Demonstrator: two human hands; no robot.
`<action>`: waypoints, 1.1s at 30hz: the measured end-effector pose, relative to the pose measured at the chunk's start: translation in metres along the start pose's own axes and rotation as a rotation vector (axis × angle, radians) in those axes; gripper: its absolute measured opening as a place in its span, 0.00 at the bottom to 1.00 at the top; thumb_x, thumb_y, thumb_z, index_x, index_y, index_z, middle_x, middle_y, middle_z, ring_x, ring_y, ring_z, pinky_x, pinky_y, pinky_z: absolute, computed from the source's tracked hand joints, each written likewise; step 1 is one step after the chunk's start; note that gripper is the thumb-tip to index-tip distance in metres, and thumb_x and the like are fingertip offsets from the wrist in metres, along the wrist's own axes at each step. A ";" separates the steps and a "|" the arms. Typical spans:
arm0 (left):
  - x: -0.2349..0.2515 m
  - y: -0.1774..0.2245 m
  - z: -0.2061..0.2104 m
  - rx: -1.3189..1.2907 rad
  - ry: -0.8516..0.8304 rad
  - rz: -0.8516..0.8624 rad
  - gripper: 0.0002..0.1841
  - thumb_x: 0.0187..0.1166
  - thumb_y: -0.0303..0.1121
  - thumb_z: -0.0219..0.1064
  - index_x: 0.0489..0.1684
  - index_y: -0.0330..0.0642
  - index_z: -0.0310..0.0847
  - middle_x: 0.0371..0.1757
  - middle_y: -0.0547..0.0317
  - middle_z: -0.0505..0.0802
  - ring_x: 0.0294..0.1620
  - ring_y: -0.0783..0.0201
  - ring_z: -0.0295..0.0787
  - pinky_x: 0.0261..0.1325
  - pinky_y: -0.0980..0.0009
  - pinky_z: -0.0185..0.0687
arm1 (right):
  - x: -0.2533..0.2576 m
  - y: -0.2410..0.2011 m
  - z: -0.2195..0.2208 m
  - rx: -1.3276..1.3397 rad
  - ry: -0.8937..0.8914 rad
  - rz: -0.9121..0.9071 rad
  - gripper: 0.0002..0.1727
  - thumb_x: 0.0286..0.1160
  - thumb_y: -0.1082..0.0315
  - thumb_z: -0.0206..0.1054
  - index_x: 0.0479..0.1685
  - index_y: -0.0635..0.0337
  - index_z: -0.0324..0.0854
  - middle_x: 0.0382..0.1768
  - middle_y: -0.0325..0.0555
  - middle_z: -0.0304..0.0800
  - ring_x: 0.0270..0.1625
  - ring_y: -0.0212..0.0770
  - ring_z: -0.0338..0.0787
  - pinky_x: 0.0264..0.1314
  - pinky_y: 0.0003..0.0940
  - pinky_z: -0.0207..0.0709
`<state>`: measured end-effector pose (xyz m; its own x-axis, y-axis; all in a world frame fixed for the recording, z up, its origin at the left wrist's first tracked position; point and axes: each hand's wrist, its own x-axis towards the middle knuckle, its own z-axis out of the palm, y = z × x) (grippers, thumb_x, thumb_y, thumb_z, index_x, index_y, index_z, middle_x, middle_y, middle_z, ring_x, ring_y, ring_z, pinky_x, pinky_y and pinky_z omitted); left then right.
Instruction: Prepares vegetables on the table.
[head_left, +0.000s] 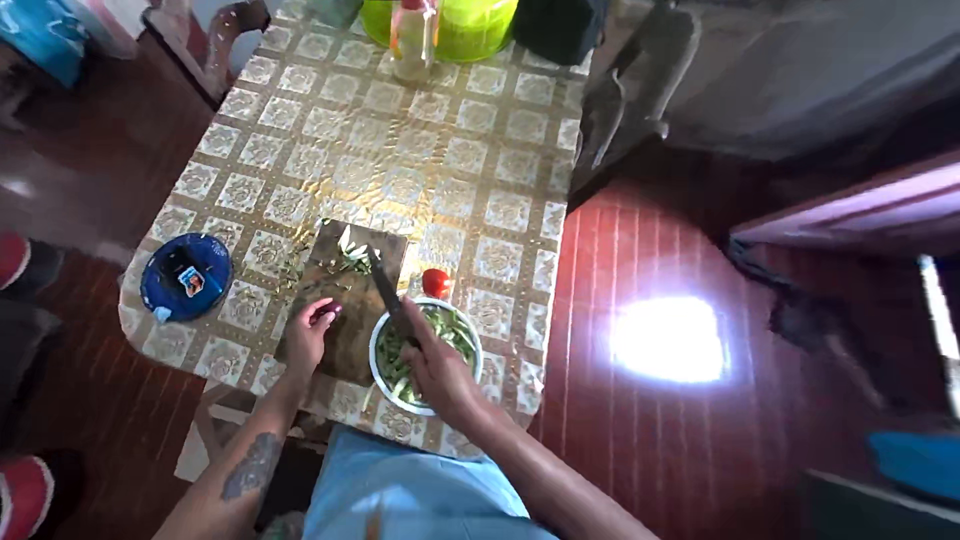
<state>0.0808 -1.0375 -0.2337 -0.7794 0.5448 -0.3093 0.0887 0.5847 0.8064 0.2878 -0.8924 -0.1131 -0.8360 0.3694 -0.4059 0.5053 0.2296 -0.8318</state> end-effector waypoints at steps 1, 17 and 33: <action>0.012 -0.010 -0.004 0.048 -0.045 0.029 0.18 0.84 0.29 0.66 0.70 0.36 0.82 0.66 0.44 0.91 0.65 0.54 0.90 0.72 0.56 0.83 | 0.013 -0.010 0.021 -0.029 -0.004 0.035 0.36 0.92 0.69 0.49 0.98 0.45 0.44 0.67 0.59 0.85 0.45 0.50 0.93 0.54 0.49 0.86; 0.049 -0.041 -0.040 -0.087 -0.277 0.162 0.15 0.74 0.29 0.76 0.57 0.33 0.89 0.58 0.46 0.94 0.57 0.62 0.92 0.65 0.64 0.86 | 0.070 -0.030 0.159 -0.102 0.208 0.429 0.34 0.92 0.67 0.48 0.97 0.39 0.48 0.61 0.62 0.88 0.51 0.61 0.93 0.57 0.58 0.84; 0.053 -0.048 -0.039 -0.024 -0.252 0.253 0.11 0.73 0.28 0.78 0.48 0.32 0.92 0.57 0.44 0.93 0.60 0.58 0.91 0.67 0.61 0.84 | 0.072 -0.040 0.168 -0.193 0.083 0.548 0.37 0.92 0.71 0.44 0.98 0.34 0.40 0.66 0.64 0.84 0.50 0.63 0.93 0.55 0.58 0.84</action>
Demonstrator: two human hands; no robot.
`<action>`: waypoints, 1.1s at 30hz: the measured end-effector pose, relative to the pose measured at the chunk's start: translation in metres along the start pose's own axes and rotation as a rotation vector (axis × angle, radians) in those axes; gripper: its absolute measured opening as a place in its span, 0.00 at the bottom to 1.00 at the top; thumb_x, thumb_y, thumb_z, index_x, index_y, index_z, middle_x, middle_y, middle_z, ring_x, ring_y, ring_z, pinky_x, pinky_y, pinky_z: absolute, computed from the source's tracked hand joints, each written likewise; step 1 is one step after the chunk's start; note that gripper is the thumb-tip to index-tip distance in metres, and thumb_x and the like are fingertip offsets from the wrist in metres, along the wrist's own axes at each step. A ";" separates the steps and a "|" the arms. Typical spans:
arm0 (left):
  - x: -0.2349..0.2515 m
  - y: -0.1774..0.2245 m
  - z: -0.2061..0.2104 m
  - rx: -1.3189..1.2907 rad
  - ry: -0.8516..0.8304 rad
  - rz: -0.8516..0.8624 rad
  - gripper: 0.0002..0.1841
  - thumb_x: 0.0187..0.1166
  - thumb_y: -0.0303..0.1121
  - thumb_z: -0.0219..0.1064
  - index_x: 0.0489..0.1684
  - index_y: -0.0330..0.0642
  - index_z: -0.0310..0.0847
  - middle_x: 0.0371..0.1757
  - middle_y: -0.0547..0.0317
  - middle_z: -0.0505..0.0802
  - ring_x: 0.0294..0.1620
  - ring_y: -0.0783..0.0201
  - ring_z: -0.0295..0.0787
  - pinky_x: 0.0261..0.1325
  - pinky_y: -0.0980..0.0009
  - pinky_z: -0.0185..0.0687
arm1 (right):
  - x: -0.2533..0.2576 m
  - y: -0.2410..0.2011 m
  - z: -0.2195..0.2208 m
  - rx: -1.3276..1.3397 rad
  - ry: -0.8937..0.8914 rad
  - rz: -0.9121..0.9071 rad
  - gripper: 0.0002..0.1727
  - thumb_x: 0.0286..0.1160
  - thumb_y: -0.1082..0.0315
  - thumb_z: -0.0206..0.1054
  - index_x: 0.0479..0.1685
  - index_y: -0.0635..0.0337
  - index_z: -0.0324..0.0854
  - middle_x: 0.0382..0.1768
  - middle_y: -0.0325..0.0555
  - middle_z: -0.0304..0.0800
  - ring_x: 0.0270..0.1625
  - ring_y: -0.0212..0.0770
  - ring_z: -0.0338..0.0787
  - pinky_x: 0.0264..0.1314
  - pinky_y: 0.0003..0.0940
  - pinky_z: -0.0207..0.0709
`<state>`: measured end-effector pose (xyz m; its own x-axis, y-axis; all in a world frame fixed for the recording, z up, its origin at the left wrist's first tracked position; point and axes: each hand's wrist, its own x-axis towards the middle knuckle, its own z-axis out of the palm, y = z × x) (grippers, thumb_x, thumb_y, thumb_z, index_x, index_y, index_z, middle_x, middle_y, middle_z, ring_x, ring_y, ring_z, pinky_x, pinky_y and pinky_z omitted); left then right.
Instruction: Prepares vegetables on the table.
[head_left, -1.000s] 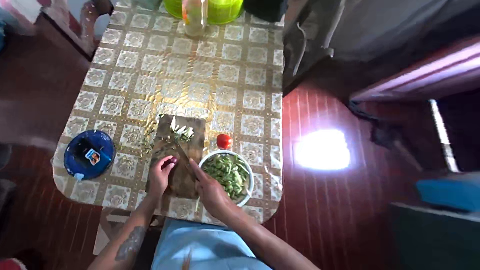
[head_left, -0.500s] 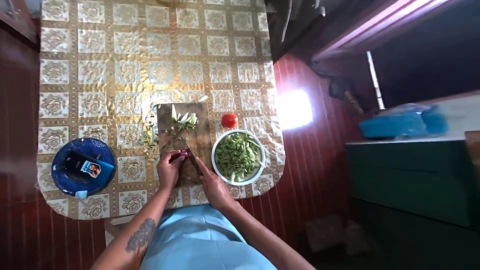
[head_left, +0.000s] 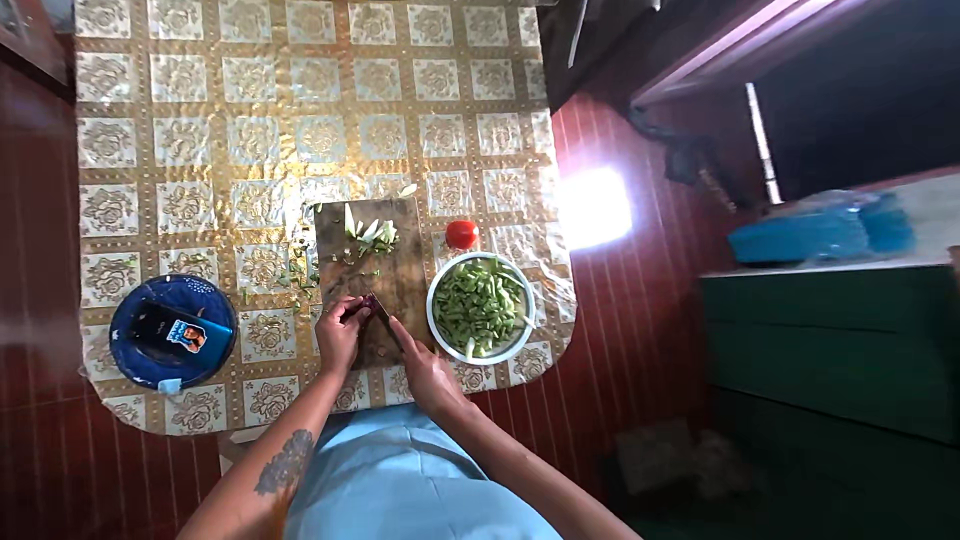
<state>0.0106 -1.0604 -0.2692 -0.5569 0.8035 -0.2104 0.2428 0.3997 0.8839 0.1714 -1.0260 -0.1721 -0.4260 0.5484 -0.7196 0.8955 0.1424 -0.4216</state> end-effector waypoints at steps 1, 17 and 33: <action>0.000 -0.001 0.001 -0.004 0.004 0.007 0.11 0.72 0.28 0.78 0.47 0.32 0.92 0.57 0.45 0.94 0.59 0.58 0.91 0.67 0.62 0.84 | -0.001 -0.004 0.000 -0.041 -0.010 0.025 0.39 0.91 0.73 0.44 0.98 0.33 0.38 0.67 0.64 0.83 0.49 0.63 0.93 0.54 0.58 0.85; 0.000 -0.001 0.001 0.043 -0.011 0.058 0.11 0.73 0.27 0.76 0.48 0.30 0.91 0.56 0.42 0.93 0.60 0.54 0.91 0.68 0.57 0.83 | 0.035 -0.008 0.013 0.105 0.050 -0.112 0.38 0.90 0.72 0.48 0.98 0.45 0.40 0.60 0.65 0.88 0.54 0.63 0.93 0.62 0.56 0.83; 0.035 0.024 -0.004 0.041 0.010 0.005 0.21 0.79 0.27 0.72 0.68 0.30 0.76 0.61 0.38 0.88 0.56 0.53 0.90 0.60 0.57 0.88 | 0.017 0.016 0.031 0.053 -0.043 0.053 0.36 0.94 0.69 0.41 0.98 0.35 0.35 0.63 0.64 0.87 0.55 0.65 0.92 0.60 0.60 0.84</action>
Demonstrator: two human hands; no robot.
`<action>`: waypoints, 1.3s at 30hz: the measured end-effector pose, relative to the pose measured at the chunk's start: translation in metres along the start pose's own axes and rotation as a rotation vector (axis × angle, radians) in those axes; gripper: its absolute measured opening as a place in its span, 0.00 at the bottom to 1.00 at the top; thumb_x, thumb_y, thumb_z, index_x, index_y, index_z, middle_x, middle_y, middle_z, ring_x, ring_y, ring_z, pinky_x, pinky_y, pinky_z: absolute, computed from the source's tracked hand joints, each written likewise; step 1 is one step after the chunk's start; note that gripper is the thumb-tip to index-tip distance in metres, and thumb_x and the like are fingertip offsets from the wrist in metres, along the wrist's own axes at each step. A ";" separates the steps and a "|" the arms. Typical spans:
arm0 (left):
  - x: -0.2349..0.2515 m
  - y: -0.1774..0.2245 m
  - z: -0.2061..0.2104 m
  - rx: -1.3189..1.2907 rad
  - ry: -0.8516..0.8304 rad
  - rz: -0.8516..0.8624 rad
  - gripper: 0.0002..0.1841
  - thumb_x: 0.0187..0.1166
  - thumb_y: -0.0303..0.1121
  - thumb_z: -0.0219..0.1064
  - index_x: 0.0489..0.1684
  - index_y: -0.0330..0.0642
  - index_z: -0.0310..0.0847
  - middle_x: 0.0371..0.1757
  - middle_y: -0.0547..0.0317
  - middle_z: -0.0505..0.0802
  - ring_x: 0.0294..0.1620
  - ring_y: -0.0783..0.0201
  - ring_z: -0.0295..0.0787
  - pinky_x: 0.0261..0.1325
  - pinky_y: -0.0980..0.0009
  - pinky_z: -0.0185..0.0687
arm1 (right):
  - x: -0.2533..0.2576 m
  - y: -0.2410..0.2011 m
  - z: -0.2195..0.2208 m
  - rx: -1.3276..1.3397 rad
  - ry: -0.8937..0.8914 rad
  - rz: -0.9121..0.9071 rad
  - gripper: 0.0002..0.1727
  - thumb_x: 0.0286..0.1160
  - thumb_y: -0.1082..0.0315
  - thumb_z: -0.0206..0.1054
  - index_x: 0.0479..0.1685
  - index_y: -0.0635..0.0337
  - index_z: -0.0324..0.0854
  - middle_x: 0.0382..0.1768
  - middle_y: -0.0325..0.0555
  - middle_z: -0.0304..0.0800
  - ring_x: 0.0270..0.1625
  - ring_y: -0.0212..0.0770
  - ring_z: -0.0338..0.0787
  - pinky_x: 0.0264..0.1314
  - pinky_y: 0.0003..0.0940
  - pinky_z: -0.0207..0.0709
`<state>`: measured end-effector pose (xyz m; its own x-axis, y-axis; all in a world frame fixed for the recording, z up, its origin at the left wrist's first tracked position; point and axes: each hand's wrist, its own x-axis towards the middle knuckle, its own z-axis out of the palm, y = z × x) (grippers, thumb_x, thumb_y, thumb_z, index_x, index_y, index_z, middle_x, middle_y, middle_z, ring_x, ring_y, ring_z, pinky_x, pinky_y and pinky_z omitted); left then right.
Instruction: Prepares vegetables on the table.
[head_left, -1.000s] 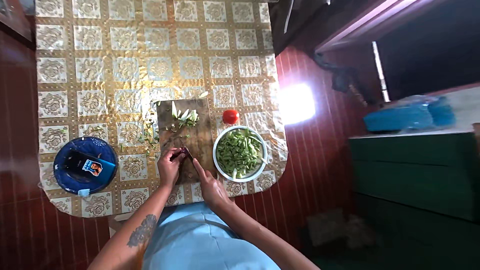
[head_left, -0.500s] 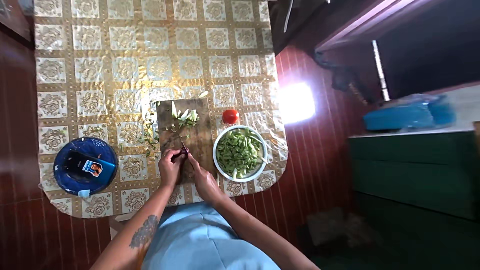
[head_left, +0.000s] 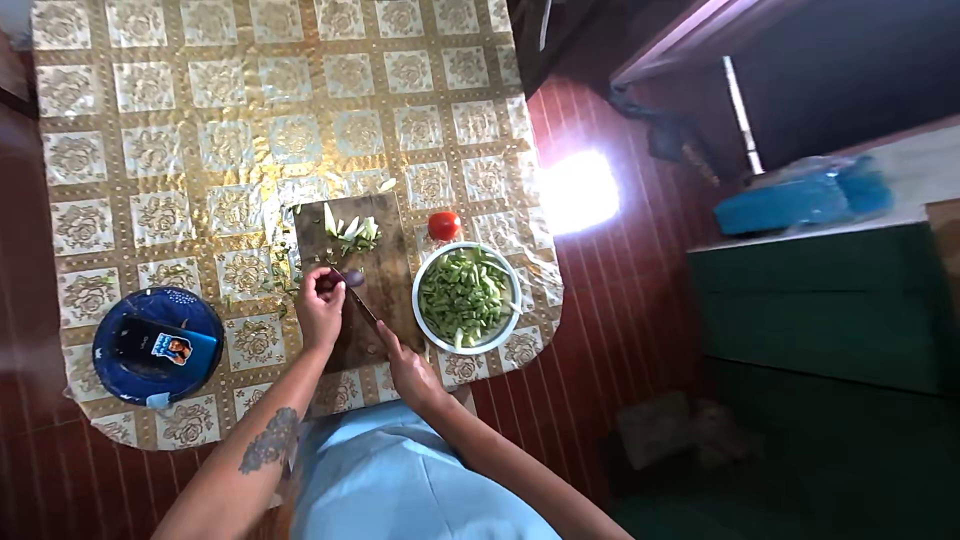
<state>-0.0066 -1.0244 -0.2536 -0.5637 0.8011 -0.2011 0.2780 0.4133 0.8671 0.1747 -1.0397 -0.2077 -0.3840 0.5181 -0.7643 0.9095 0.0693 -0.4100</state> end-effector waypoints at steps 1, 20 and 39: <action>0.013 0.006 -0.001 0.037 0.005 0.000 0.21 0.78 0.27 0.72 0.69 0.30 0.76 0.62 0.37 0.87 0.57 0.51 0.89 0.61 0.55 0.86 | -0.001 -0.002 -0.004 -0.005 -0.007 0.005 0.37 0.93 0.70 0.41 0.98 0.35 0.35 0.63 0.64 0.87 0.56 0.65 0.92 0.60 0.60 0.83; -0.003 -0.004 -0.021 -0.060 -0.180 -0.125 0.21 0.77 0.23 0.70 0.69 0.31 0.75 0.55 0.44 0.89 0.51 0.59 0.89 0.58 0.59 0.85 | 0.018 -0.035 -0.034 0.016 0.022 -0.129 0.39 0.91 0.73 0.46 0.98 0.34 0.38 0.64 0.64 0.86 0.61 0.64 0.90 0.65 0.59 0.81; 0.052 0.029 -0.015 0.608 -0.341 0.564 0.19 0.79 0.31 0.72 0.66 0.34 0.85 0.66 0.30 0.85 0.68 0.29 0.81 0.70 0.35 0.76 | -0.011 -0.005 -0.027 0.838 0.383 -0.182 0.23 0.82 0.77 0.54 0.76 0.72 0.66 0.45 0.51 0.89 0.27 0.32 0.88 0.32 0.29 0.86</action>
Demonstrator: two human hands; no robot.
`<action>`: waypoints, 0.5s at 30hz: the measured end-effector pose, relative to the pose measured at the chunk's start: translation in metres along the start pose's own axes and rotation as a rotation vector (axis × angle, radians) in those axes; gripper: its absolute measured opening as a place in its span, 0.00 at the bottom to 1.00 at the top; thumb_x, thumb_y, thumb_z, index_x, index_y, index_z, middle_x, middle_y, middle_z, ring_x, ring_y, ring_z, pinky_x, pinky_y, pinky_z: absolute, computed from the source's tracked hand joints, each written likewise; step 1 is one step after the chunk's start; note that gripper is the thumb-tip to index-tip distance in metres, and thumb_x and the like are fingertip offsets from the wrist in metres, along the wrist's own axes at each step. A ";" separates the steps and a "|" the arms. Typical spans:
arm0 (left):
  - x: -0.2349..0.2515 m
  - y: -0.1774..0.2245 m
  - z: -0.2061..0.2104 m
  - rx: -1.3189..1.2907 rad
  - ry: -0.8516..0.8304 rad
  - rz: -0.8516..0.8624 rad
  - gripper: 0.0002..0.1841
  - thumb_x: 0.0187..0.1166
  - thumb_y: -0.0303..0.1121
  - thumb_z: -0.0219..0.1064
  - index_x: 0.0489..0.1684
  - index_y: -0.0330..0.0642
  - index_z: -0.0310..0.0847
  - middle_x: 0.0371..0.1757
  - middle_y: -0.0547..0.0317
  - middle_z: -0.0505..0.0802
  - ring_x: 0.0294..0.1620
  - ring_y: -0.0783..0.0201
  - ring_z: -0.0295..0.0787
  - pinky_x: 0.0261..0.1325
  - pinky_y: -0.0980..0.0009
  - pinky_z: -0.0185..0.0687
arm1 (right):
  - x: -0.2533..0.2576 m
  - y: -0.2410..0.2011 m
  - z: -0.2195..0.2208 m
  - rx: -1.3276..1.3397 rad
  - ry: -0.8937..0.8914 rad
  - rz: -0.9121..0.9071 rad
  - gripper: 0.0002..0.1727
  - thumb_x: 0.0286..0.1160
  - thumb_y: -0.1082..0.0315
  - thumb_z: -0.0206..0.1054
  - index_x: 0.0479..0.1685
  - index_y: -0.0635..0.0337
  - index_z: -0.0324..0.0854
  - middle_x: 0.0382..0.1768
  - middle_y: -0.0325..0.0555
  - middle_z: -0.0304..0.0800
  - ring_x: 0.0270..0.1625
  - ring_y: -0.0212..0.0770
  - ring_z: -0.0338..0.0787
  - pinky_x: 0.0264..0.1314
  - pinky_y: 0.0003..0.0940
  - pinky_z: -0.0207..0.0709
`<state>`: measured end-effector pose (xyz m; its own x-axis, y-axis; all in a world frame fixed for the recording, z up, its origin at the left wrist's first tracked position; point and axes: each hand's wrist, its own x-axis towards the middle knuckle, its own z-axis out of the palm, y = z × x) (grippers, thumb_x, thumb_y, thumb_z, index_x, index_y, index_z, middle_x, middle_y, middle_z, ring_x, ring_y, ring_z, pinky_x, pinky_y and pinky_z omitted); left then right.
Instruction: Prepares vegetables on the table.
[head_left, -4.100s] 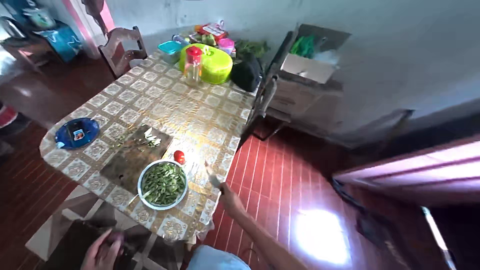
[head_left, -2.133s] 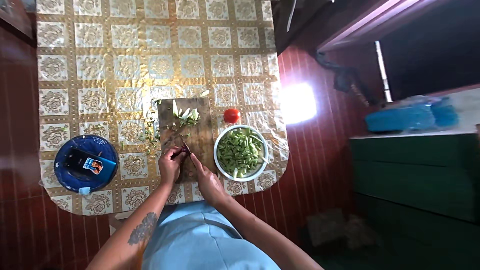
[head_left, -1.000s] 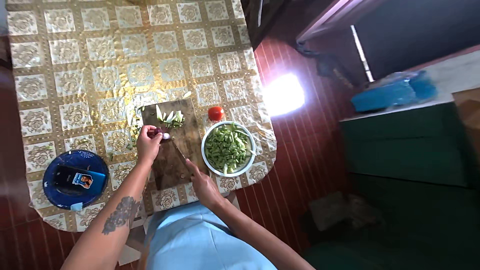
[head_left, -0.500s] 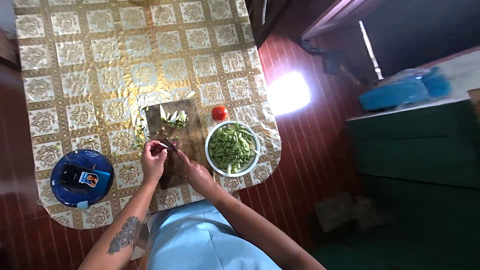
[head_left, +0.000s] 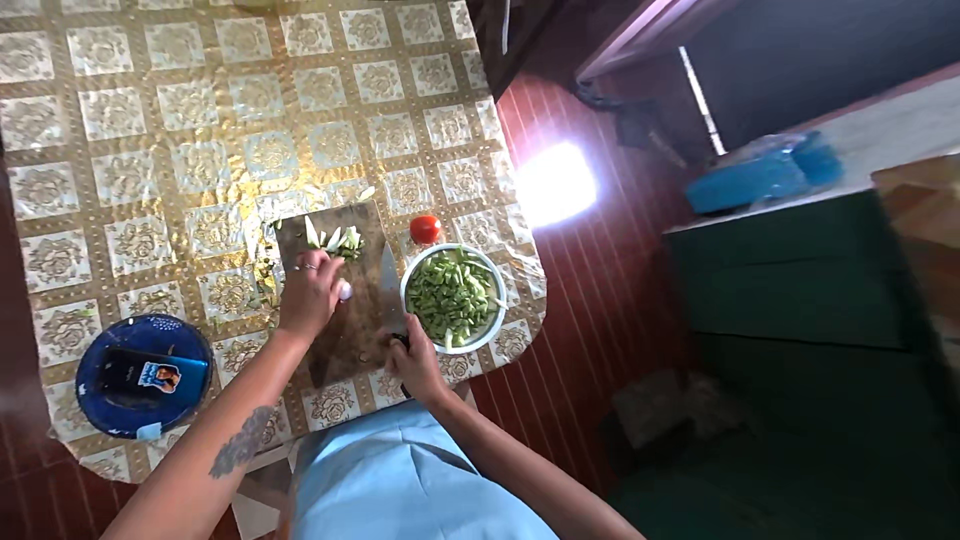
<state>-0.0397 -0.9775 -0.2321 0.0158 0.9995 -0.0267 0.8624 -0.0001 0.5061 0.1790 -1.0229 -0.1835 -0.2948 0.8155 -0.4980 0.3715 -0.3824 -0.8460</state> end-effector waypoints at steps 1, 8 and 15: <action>-0.005 0.002 0.006 0.009 -0.084 0.050 0.17 0.78 0.30 0.73 0.64 0.35 0.87 0.64 0.31 0.87 0.66 0.30 0.83 0.68 0.35 0.77 | 0.001 0.002 0.000 -0.040 0.032 -0.045 0.23 0.82 0.74 0.59 0.76 0.71 0.70 0.47 0.52 0.89 0.31 0.33 0.87 0.35 0.30 0.85; -0.039 0.032 0.011 -0.365 -0.028 -0.319 0.12 0.78 0.29 0.73 0.53 0.32 0.89 0.59 0.37 0.89 0.59 0.44 0.88 0.65 0.47 0.83 | 0.023 -0.012 0.016 0.107 0.134 0.012 0.30 0.72 0.66 0.76 0.74 0.65 0.78 0.35 0.43 0.88 0.31 0.29 0.82 0.40 0.27 0.79; -0.057 0.075 -0.018 -1.043 0.173 -0.702 0.10 0.86 0.30 0.65 0.55 0.37 0.90 0.46 0.57 0.96 0.45 0.69 0.92 0.54 0.70 0.88 | 0.029 -0.035 0.017 0.224 0.026 0.039 0.08 0.76 0.74 0.72 0.48 0.69 0.87 0.28 0.43 0.92 0.23 0.28 0.85 0.31 0.23 0.81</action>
<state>0.0148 -1.0339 -0.1769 -0.4155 0.7658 -0.4908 -0.1488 0.4751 0.8673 0.1425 -0.9936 -0.1719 -0.2606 0.8081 -0.5283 0.1763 -0.4982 -0.8489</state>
